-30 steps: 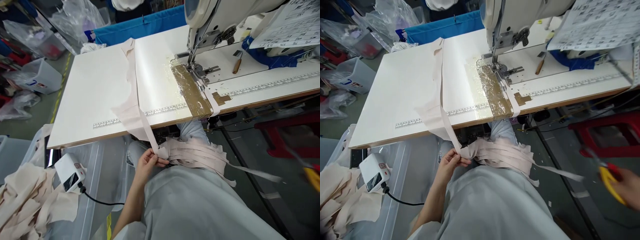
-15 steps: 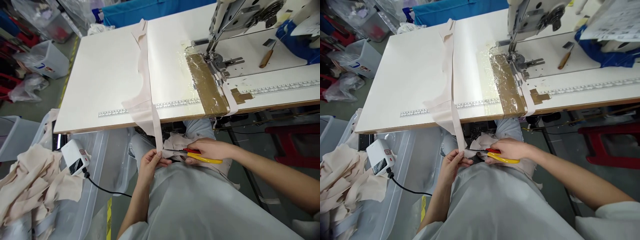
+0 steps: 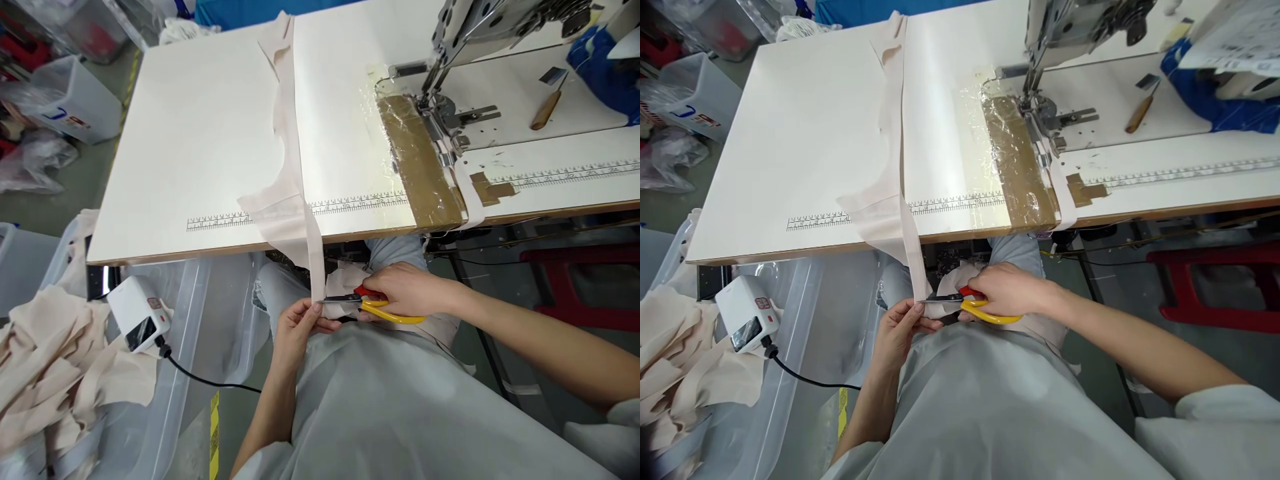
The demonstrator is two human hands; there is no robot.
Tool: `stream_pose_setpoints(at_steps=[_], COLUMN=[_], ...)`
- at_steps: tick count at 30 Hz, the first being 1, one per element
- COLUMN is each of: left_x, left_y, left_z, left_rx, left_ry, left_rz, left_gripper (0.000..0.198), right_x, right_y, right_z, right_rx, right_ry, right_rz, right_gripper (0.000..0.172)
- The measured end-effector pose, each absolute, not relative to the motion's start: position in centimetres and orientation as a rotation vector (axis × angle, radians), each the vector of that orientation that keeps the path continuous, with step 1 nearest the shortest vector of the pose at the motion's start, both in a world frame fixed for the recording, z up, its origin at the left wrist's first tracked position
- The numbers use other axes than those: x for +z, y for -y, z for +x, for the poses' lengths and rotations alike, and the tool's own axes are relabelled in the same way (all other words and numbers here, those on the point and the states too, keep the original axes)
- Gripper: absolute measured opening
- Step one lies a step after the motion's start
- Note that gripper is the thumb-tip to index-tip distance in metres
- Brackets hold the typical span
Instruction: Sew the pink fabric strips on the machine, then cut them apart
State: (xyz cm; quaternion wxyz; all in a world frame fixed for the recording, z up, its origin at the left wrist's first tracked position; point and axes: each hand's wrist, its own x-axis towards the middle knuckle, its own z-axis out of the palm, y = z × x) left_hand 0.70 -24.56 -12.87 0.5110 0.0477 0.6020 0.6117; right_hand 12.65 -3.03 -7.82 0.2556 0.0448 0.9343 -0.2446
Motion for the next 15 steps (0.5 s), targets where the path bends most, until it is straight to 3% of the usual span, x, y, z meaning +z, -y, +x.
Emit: stream_pose_setpoints(at_steps=[15], left_x=[-12.7], left_y=[23.9], left_z=[0.7], left_rx=[1.479], left_ry=[-1.447], left_rz=[0.115], left_gripper=[0.04], right_x=[-9.1], right_y=[3.7], right_z=[14.1], right_rx=[-0.634], right_ry=[-2.661], right_rz=[0.192], right_gripper=[0.045])
